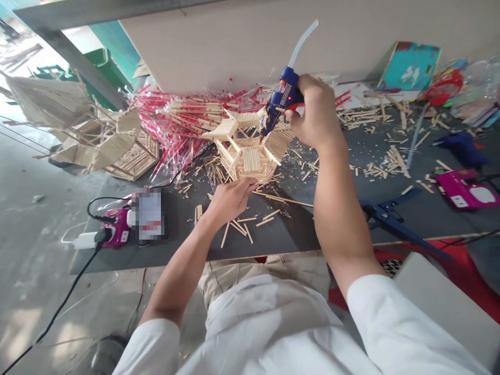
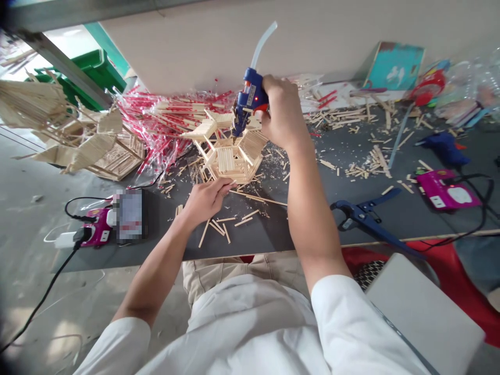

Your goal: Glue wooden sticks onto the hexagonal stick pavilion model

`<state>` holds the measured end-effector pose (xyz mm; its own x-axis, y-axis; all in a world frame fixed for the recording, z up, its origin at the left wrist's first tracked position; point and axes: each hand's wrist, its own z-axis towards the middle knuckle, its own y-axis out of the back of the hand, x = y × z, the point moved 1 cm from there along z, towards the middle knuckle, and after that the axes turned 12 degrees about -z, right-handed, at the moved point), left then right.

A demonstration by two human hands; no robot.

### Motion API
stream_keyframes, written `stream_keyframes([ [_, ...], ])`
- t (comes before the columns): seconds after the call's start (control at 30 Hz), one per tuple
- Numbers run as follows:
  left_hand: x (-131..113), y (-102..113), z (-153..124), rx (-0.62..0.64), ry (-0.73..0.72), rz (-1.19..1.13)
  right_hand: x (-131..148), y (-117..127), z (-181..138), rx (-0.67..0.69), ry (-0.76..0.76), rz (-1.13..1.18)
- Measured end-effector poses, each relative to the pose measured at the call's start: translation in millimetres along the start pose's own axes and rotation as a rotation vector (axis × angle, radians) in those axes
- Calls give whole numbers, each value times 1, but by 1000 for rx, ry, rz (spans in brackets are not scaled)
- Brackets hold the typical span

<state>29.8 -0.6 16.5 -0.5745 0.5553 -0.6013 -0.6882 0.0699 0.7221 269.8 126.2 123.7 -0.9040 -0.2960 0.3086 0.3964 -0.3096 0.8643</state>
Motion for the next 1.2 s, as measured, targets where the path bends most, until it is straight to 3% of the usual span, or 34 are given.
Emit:
stream_keyframes([
  [0.2,0,0,1,16,28,1,1,0,0,52,7,39],
  [0.47,1,-2,-1,16,3,50,-5,-12,7,-146,208,76],
  [1.2,1,-3,-1,40,-35,104,-3,-10,7,-139,192,57],
])
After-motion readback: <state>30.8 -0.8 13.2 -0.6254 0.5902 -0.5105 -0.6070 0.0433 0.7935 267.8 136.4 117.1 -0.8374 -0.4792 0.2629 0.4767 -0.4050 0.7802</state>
